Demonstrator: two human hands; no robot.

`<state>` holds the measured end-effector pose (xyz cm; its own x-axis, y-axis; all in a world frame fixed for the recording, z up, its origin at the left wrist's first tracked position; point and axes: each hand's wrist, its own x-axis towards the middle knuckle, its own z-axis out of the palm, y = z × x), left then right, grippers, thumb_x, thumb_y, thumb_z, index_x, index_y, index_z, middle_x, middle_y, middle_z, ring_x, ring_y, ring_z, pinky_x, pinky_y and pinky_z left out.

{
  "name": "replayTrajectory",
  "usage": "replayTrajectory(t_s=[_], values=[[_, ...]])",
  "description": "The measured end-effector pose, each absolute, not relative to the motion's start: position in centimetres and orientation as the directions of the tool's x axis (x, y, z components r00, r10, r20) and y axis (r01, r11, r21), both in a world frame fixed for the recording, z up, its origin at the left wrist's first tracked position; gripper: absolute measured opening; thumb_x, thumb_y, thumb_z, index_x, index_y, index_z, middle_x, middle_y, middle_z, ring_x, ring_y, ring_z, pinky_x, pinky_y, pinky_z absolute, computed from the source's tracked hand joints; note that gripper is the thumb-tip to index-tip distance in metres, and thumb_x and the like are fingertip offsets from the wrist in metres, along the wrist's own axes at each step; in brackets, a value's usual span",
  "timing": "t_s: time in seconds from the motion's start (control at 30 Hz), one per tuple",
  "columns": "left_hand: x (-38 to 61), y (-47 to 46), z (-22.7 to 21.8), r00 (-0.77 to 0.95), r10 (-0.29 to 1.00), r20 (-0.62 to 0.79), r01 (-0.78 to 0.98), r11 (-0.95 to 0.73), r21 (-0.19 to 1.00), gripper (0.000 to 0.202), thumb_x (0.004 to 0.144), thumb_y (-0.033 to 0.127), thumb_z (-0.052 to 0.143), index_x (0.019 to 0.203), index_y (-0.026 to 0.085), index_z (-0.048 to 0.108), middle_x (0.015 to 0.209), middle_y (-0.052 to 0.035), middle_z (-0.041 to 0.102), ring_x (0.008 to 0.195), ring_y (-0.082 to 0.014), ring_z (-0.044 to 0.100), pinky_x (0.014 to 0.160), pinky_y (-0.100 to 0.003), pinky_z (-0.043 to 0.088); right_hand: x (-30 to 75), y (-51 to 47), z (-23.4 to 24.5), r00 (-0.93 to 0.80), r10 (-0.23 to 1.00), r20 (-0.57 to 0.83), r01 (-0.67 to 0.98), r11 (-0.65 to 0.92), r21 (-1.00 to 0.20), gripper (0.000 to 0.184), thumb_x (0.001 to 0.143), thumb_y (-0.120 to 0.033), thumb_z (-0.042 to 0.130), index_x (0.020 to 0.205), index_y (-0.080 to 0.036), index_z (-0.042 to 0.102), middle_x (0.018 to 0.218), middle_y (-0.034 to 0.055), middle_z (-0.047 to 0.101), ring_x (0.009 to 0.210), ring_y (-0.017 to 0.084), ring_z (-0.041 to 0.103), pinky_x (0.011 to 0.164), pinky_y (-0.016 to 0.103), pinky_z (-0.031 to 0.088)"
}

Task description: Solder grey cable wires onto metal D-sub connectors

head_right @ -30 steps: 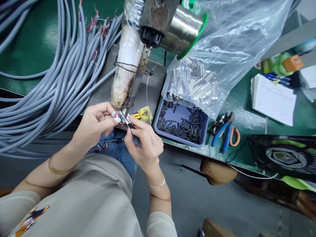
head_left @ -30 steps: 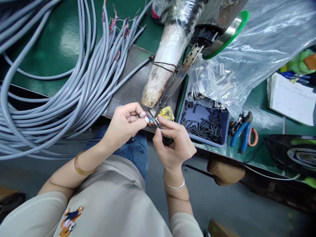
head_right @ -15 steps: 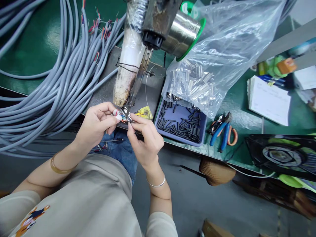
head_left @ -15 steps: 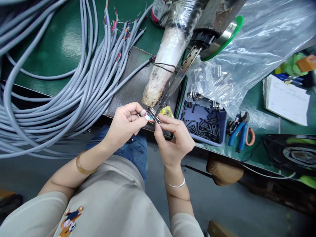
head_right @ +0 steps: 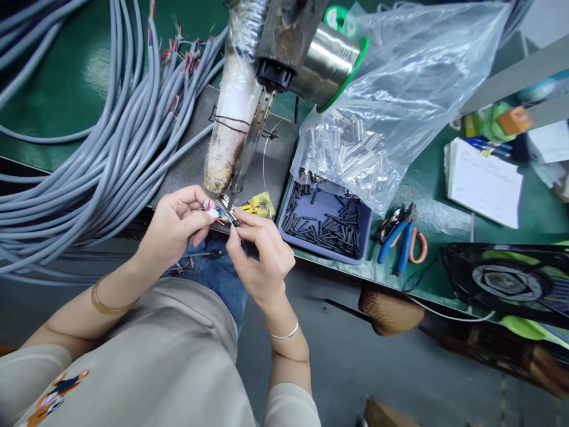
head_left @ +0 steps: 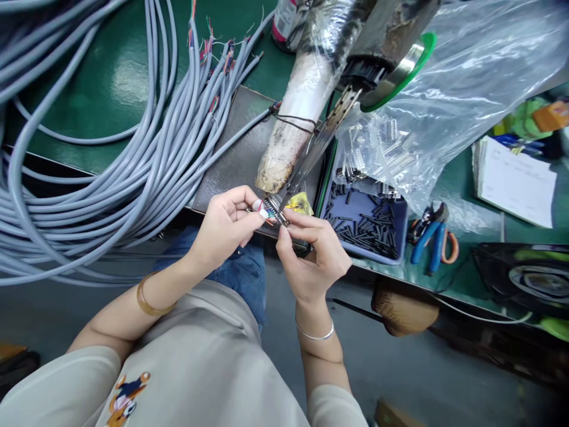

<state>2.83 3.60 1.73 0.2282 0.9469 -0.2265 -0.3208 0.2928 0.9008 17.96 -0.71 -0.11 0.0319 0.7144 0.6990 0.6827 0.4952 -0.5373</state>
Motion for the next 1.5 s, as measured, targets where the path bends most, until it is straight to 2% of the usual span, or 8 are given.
replayTrajectory(t_s=[0.43,0.63,1.17,1.4,1.5], values=[[2.96,3.73,1.80,0.222,0.956,-0.190,-0.334,0.258,0.906,0.016,0.072,0.016,0.072,0.071,0.017,0.056,0.052,0.0080,0.051,0.035,-0.0018,0.042,0.035,-0.014,0.030,17.71,-0.35,0.29,0.047,0.705,0.708,0.706,0.478,-0.523,0.017,0.084,-0.007,0.076,0.088,-0.022,0.068,0.098,0.0016,0.081,0.090,0.016,0.077,0.082,0.030,0.063],[2.89,3.41,1.65,0.219,0.949,-0.227,-0.317,0.289,0.903,0.016,0.071,0.017,0.073,0.071,0.017,0.056,0.054,0.0071,0.052,0.035,-0.0016,0.041,0.035,-0.014,0.030,17.74,-0.49,0.03,0.056,0.718,0.693,0.675,0.484,-0.556,0.016,0.085,-0.009,0.074,0.087,-0.023,0.066,0.096,0.0011,0.080,0.088,0.017,0.078,0.079,0.032,0.064],[3.13,3.63,2.60,0.185,0.962,-0.199,-0.258,0.243,0.935,0.016,0.069,0.013,0.069,0.067,0.019,0.054,0.046,0.0089,0.047,0.033,-0.0021,0.038,0.033,-0.015,0.027,17.91,-0.45,0.37,0.006,0.689,0.725,0.741,0.484,-0.465,0.019,0.085,-0.009,0.074,0.089,-0.024,0.063,0.098,0.0015,0.081,0.088,0.017,0.078,0.078,0.031,0.065],[2.80,3.60,2.11,0.219,0.947,-0.234,-0.243,0.285,0.927,0.015,0.068,0.012,0.069,0.067,0.018,0.055,0.046,0.0088,0.048,0.032,-0.0024,0.039,0.032,-0.014,0.026,17.97,-0.65,0.20,-0.119,0.644,0.756,0.786,0.527,-0.324,0.021,0.084,-0.007,0.073,0.088,-0.024,0.061,0.103,0.0060,0.082,0.087,0.016,0.079,0.076,0.026,0.065],[2.76,3.60,1.90,0.217,0.944,-0.247,-0.248,0.298,0.922,0.014,0.067,0.011,0.068,0.067,0.018,0.055,0.047,0.0087,0.049,0.032,-0.0019,0.039,0.032,-0.014,0.026,18.07,-0.73,0.02,-0.148,0.626,0.765,0.806,0.525,-0.274,0.021,0.084,-0.008,0.073,0.088,-0.024,0.061,0.103,0.0052,0.082,0.086,0.016,0.080,0.075,0.024,0.064]])
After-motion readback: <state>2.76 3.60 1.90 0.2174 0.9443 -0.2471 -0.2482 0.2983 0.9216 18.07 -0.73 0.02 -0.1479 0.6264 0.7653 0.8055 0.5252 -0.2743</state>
